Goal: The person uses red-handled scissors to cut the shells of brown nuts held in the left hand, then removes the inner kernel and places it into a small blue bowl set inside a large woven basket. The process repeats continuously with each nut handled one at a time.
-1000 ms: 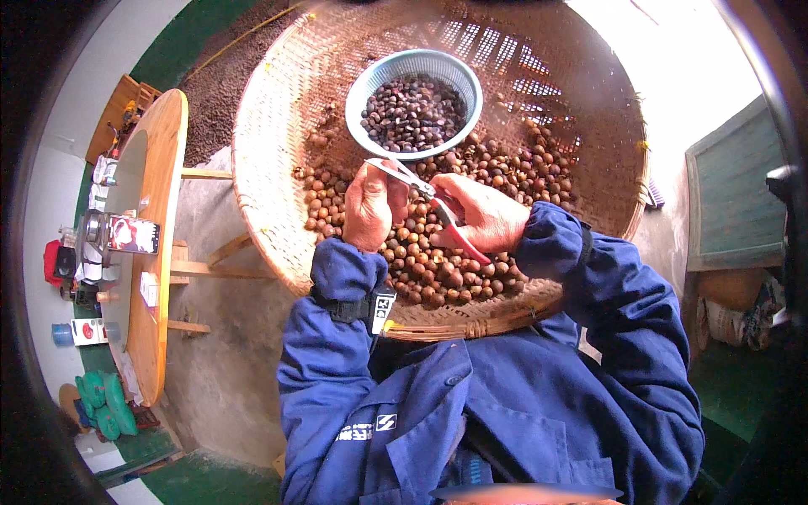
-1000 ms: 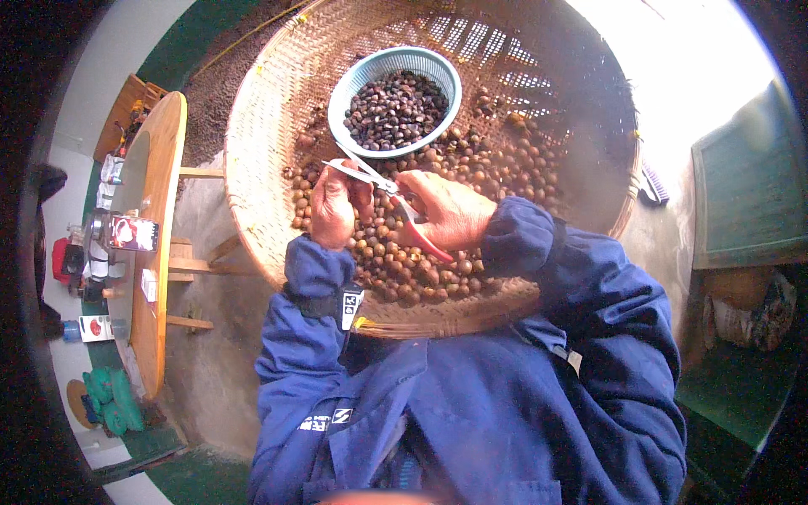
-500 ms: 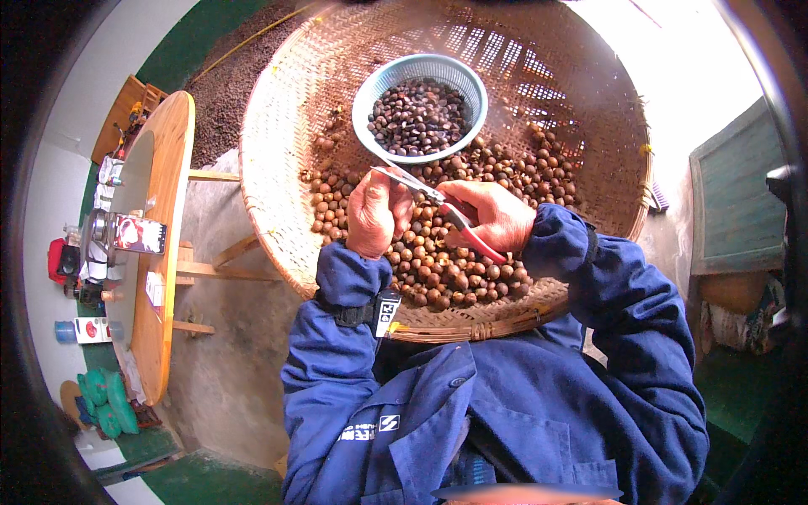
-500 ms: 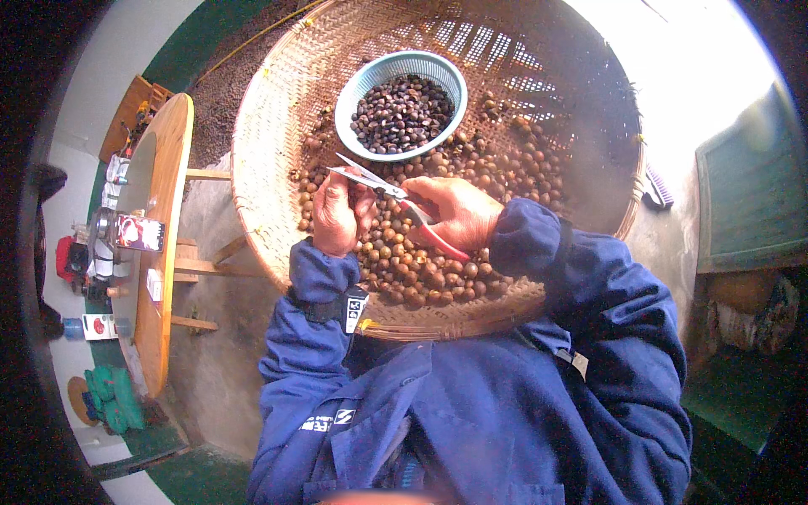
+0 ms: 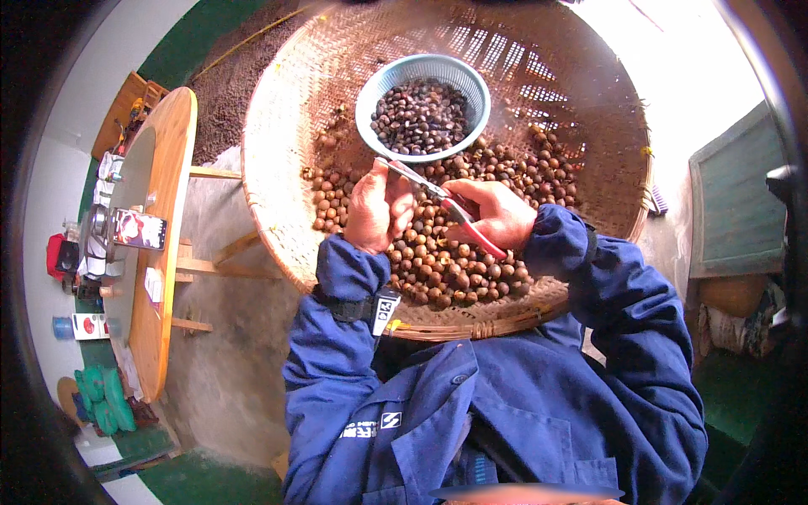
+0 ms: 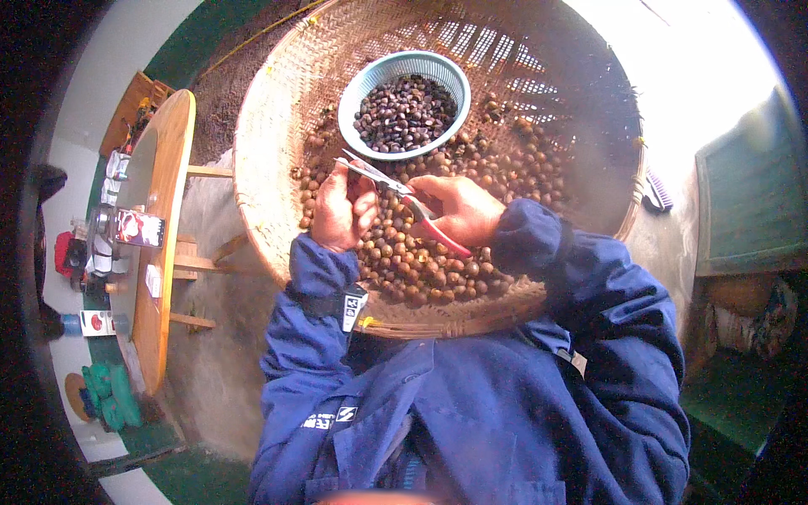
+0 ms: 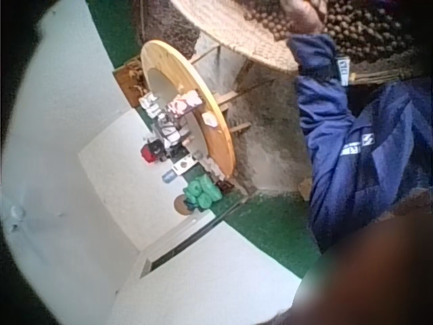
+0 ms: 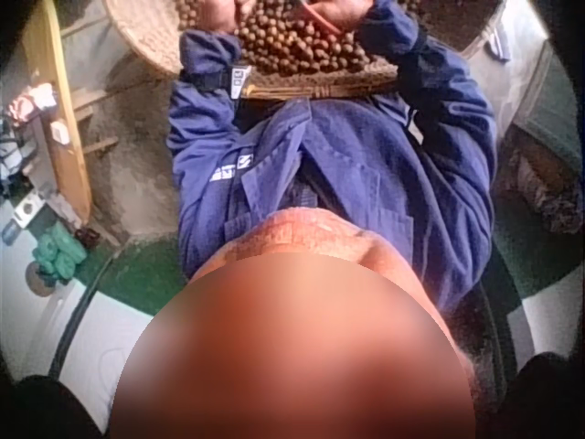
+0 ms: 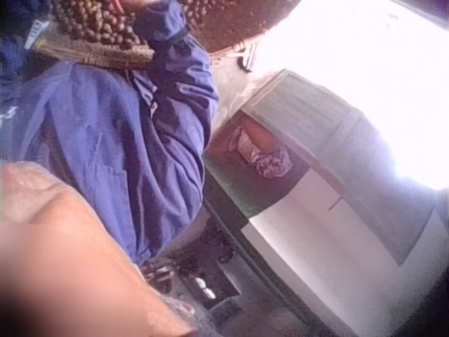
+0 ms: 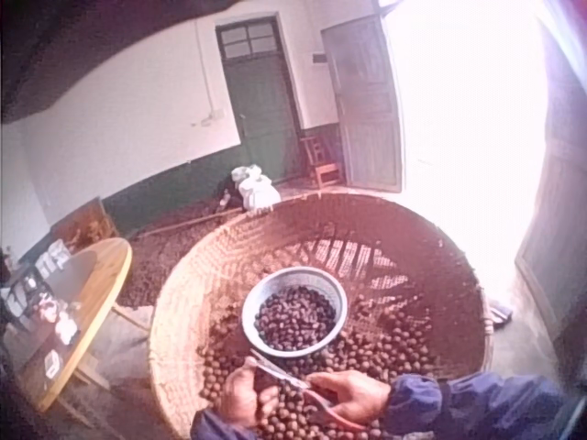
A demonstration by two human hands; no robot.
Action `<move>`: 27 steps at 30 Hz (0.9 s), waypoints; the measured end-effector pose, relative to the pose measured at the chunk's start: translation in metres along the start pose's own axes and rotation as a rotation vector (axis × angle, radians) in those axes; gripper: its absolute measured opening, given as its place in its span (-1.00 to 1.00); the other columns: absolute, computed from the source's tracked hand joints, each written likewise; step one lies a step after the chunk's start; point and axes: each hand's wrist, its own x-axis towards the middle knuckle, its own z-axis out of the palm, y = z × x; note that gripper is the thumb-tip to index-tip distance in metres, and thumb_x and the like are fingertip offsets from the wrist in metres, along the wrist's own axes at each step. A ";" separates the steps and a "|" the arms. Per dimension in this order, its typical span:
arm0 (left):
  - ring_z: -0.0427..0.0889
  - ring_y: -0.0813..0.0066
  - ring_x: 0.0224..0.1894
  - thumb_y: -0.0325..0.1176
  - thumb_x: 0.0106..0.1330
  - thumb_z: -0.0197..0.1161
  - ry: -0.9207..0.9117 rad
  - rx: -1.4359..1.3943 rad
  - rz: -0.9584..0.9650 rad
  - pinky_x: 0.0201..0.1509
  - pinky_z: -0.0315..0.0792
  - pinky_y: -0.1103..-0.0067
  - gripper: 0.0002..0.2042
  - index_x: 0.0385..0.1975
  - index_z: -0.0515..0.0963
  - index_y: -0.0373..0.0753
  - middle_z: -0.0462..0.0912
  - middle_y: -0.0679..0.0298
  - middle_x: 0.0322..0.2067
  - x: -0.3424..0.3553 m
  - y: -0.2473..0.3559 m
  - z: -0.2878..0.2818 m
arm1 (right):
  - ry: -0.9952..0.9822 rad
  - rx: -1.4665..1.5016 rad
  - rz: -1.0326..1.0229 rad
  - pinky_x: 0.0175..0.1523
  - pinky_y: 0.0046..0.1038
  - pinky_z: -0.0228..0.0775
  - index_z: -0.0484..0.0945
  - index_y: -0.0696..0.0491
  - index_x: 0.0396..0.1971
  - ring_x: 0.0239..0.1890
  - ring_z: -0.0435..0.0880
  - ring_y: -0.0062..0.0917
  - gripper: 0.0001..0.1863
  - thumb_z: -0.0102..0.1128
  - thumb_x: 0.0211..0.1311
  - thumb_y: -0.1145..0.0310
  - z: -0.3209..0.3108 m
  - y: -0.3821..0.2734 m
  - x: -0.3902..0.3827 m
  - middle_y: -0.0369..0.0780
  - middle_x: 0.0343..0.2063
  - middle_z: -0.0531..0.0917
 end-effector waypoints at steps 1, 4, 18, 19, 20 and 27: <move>0.33 0.69 -0.71 0.00 0.49 -0.08 0.042 0.106 0.057 -0.73 0.21 0.73 -0.65 -0.28 0.47 -0.15 0.41 0.39 -0.61 0.002 -0.003 0.001 | 0.026 -0.029 0.070 -0.26 -0.41 0.43 0.50 0.12 -0.05 -0.38 0.57 -0.55 -0.48 0.39 -0.05 0.25 0.003 0.000 0.002 -0.21 -0.43 0.63; 0.35 0.66 -0.72 -0.06 0.51 -0.10 0.147 0.280 0.250 -0.71 0.22 0.70 -0.67 -0.25 0.43 -0.21 0.41 0.39 -0.61 0.005 -0.010 0.003 | 0.000 -0.051 0.051 -0.20 -0.36 0.46 0.49 0.12 -0.03 -0.33 0.64 -0.44 -0.47 0.36 -0.04 0.23 0.004 0.000 0.001 -0.16 -0.40 0.65; 0.26 0.68 -0.76 0.08 0.50 -0.18 0.149 0.398 0.312 -0.77 0.13 0.71 -0.58 -0.24 0.41 -0.18 0.38 0.39 -0.63 0.001 -0.014 0.004 | 0.045 -0.062 -0.084 -0.09 -0.31 0.46 0.46 0.13 0.01 -0.18 0.64 -0.33 -0.37 0.46 -0.10 0.22 0.009 0.015 0.003 -0.08 -0.26 0.63; 0.26 0.68 -0.76 0.08 0.50 -0.17 0.153 0.400 0.315 -0.77 0.12 0.71 -0.58 -0.25 0.41 -0.18 0.37 0.39 -0.64 0.000 -0.013 0.005 | 0.046 -0.038 -0.089 -0.09 -0.32 0.46 0.47 0.13 0.01 -0.19 0.64 -0.34 -0.38 0.46 -0.10 0.23 0.009 0.015 0.003 -0.09 -0.27 0.63; 0.26 0.68 -0.76 0.09 0.49 -0.16 0.169 0.377 0.288 -0.77 0.12 0.71 -0.58 -0.25 0.41 -0.17 0.36 0.40 -0.65 -0.001 -0.012 0.005 | 0.047 -0.014 -0.093 -0.10 -0.32 0.46 0.47 0.13 0.01 -0.20 0.64 -0.35 -0.39 0.45 -0.09 0.25 0.009 0.015 0.002 -0.09 -0.28 0.63; 0.23 0.67 -0.77 0.10 0.48 -0.12 0.098 0.130 0.107 -0.75 0.13 0.70 -0.57 -0.34 0.44 -0.16 0.29 0.44 -0.71 -0.004 0.000 0.005 | 0.014 0.048 -0.072 -0.21 -0.36 0.46 0.50 0.11 -0.05 -0.32 0.65 -0.42 -0.48 0.43 -0.06 0.30 0.009 0.016 0.001 -0.16 -0.39 0.64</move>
